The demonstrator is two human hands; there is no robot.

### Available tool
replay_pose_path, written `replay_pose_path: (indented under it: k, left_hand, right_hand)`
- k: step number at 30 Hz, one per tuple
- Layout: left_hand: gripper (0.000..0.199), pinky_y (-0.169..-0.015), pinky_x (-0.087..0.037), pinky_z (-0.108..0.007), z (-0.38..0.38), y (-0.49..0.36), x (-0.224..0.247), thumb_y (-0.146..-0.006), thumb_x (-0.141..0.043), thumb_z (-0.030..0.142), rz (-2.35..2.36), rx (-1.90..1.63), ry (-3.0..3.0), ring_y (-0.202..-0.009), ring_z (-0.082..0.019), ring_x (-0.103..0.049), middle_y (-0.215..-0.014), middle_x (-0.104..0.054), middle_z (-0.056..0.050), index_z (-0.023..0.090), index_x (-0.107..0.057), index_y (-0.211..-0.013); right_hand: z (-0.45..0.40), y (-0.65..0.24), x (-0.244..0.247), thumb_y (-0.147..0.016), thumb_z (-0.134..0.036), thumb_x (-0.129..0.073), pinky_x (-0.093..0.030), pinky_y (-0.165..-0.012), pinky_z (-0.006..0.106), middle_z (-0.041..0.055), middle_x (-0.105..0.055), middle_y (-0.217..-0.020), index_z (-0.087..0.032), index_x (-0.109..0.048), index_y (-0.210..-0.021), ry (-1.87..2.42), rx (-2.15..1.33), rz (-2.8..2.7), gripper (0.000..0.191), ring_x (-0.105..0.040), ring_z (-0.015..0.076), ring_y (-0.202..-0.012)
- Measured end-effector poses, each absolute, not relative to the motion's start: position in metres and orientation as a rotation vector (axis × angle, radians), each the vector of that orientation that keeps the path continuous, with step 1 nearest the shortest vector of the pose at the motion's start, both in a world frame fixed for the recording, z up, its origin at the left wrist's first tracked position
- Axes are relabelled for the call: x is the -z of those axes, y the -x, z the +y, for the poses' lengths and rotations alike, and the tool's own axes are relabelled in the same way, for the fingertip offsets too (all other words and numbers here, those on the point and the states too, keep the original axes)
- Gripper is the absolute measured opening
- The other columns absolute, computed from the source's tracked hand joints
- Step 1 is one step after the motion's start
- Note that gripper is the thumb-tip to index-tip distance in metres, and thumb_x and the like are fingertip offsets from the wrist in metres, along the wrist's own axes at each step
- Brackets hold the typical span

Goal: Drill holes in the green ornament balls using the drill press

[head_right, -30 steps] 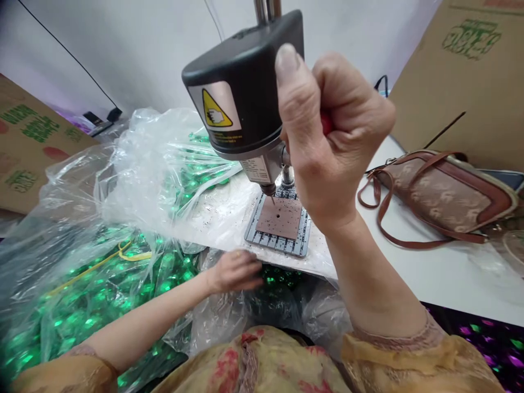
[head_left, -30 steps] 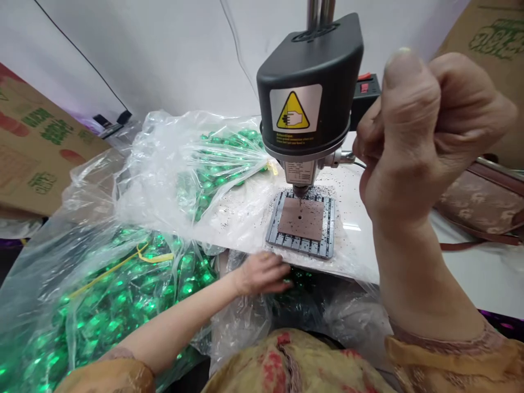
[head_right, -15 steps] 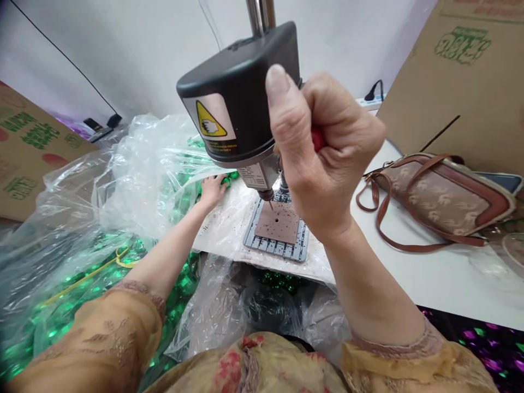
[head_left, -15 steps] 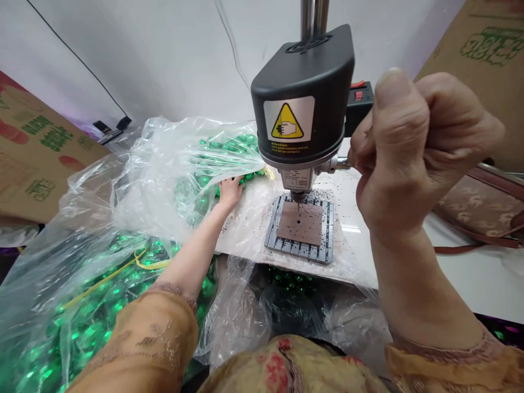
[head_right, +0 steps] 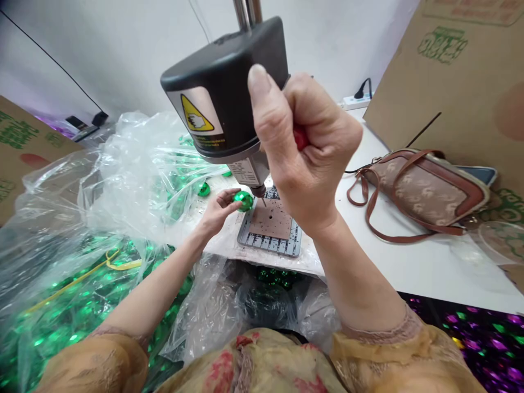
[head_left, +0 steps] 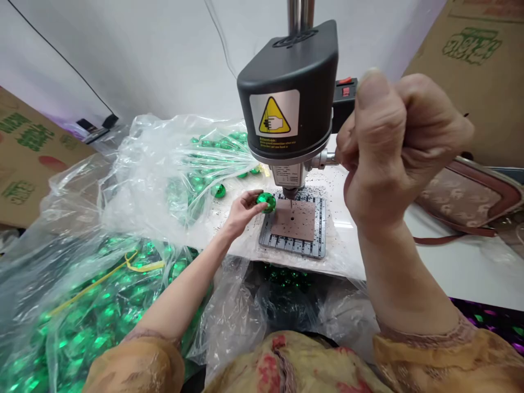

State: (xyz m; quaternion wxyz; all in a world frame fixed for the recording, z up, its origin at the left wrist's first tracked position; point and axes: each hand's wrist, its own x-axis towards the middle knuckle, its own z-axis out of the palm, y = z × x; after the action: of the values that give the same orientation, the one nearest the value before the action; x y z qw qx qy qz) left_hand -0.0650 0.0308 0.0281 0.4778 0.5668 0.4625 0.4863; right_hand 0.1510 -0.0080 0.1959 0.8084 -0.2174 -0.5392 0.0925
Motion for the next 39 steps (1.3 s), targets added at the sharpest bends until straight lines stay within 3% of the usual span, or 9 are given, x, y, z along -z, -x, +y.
replay_pose_path:
  k: [4,9,17,22,26,34,39]
  left_hand:
    - [0.055,-0.083,-0.052,-0.033,0.014,0.043,-0.027,-0.067,-0.087,0.040,1.163,-1.075,-1.524,-0.088,-0.018,-0.065,-0.106,-0.071,-0.007,0.019,-0.069,-0.114]
    - [0.053,-0.087,-0.050,-0.034,0.017,0.030,-0.020,-0.071,-0.085,0.038,1.163,-1.101,-1.750,-0.101,-0.021,-0.062,-0.115,-0.067,-0.007,0.022,-0.067,-0.119]
    - [0.056,-0.101,-0.049,-0.041,0.012,0.014,-0.008,-0.075,-0.082,0.041,1.008,-1.113,-1.688,-0.114,-0.026,-0.063,-0.118,-0.068,-0.008,0.021,-0.060,-0.123]
    - [0.051,-0.106,-0.048,-0.044,0.006,0.005,-0.004,-0.083,-0.074,0.046,1.048,-1.138,-1.580,-0.118,-0.027,-0.062,-0.123,-0.067,-0.009,0.021,-0.059,-0.124]
    - [0.062,-0.109,-0.047,-0.045,0.002,0.002,0.002,-0.076,-0.082,0.043,0.986,-1.185,-1.509,-0.124,-0.027,-0.060,-0.129,-0.064,-0.011,0.021,-0.055,-0.126]
    - [0.059,-0.109,-0.046,-0.044,-0.003,-0.001,0.002,-0.074,-0.084,0.041,0.923,-1.180,-1.505,-0.125,-0.026,-0.059,-0.129,-0.063,-0.012,0.020,-0.054,-0.121]
    - [0.058,-0.104,-0.048,-0.042,-0.004,-0.001,-0.002,-0.074,-0.083,0.044,0.934,-1.179,-1.518,-0.118,-0.025,-0.062,-0.122,-0.066,-0.010,0.021,-0.055,-0.119]
  right_hand:
    - [-0.007,-0.153,-0.195,-0.091,-0.025,-0.058,-0.025,-0.050,0.032,-0.0059,-0.039,-0.050,-0.022,-0.035,-0.054,0.460,-0.185,-1.165,0.044,-0.034,0.0066,-0.043]
    - [-0.010,-0.155,-0.195,-0.092,-0.027,-0.057,-0.027,-0.049,0.032,-0.0059,-0.037,-0.049,-0.022,-0.031,-0.054,0.522,-0.170,-1.197,0.046,-0.035,0.0077,-0.043]
    - [-0.013,-0.154,-0.195,-0.091,-0.021,-0.057,-0.029,-0.046,0.032,-0.0057,-0.037,-0.048,-0.021,-0.027,-0.055,0.560,-0.105,-1.203,0.046,-0.036,0.0074,-0.041]
    - [-0.014,-0.154,-0.194,-0.092,-0.027,-0.054,-0.032,-0.044,0.032,-0.0049,-0.035,-0.048,-0.023,-0.024,-0.057,0.651,-0.077,-1.220,0.047,-0.036,0.0084,-0.042]
    - [-0.014,-0.154,-0.195,-0.091,-0.025,-0.056,-0.032,-0.045,0.031,-0.0052,-0.037,-0.048,-0.022,-0.024,-0.056,0.616,-0.078,-1.216,0.048,-0.036,0.0077,-0.042]
    - [-0.011,-0.155,-0.190,-0.093,-0.032,-0.056,-0.032,-0.044,0.029,-0.0048,-0.038,-0.050,-0.022,-0.027,-0.056,0.618,-0.060,-1.207,0.047,-0.039,0.0072,-0.043]
    - [-0.017,-0.154,-0.177,-0.092,-0.027,-0.056,-0.025,-0.043,0.032,-0.0045,-0.037,-0.047,-0.020,-0.030,-0.054,0.543,-0.058,-1.220,0.047,-0.035,0.0071,-0.041]
